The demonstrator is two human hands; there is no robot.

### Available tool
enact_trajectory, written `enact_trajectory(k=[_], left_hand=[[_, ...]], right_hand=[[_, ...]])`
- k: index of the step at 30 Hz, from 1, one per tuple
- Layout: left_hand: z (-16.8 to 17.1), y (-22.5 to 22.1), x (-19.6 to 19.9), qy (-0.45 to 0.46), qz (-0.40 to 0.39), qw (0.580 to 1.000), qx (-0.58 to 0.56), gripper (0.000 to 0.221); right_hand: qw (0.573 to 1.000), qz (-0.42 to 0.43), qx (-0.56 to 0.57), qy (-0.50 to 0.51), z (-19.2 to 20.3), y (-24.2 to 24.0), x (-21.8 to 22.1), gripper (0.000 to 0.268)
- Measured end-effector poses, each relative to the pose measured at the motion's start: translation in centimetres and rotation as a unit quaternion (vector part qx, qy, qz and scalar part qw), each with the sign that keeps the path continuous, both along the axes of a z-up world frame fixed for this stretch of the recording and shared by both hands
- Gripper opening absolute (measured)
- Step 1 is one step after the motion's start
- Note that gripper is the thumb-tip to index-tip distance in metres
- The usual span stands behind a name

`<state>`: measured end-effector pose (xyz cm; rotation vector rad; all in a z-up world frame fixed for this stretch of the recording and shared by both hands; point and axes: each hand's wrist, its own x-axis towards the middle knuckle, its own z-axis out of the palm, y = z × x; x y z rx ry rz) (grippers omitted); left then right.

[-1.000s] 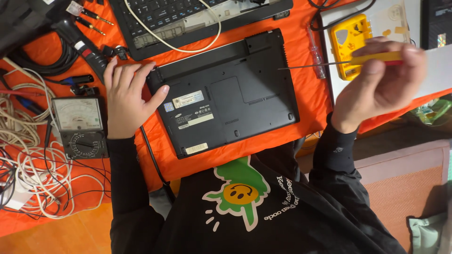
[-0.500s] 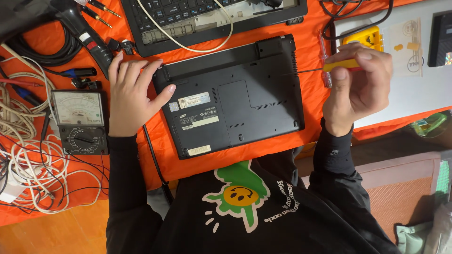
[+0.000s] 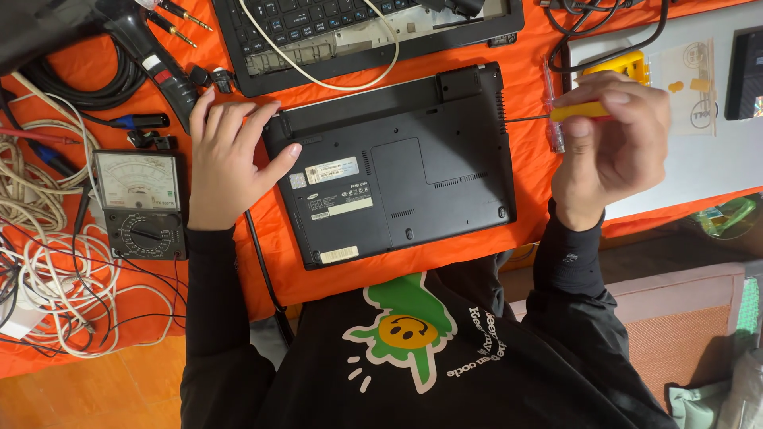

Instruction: Disassembling a laptop using a screwdriver on a repair bench.

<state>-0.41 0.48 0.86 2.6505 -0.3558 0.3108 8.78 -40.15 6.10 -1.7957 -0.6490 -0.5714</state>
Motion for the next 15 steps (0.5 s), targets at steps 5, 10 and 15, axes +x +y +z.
enact_trajectory(k=[5,10,15], left_hand=[[0.0,0.0,0.0,-0.001,0.001,1.0,0.0,0.05],[-0.1,0.0,0.1,-0.001,-0.001,1.0,-0.001,0.05],[0.3,-0.1,0.1,0.005,0.002,1.0,-0.008,0.05]], right_hand=[[0.999,-0.015,-0.037,-0.001,0.1,0.2,0.0,0.026],[1.0,0.022,-0.018,-0.007,0.7,1.0,0.2,0.023],[0.995,0.0,-0.1,-0.028,0.8,1.4,0.0,0.027]])
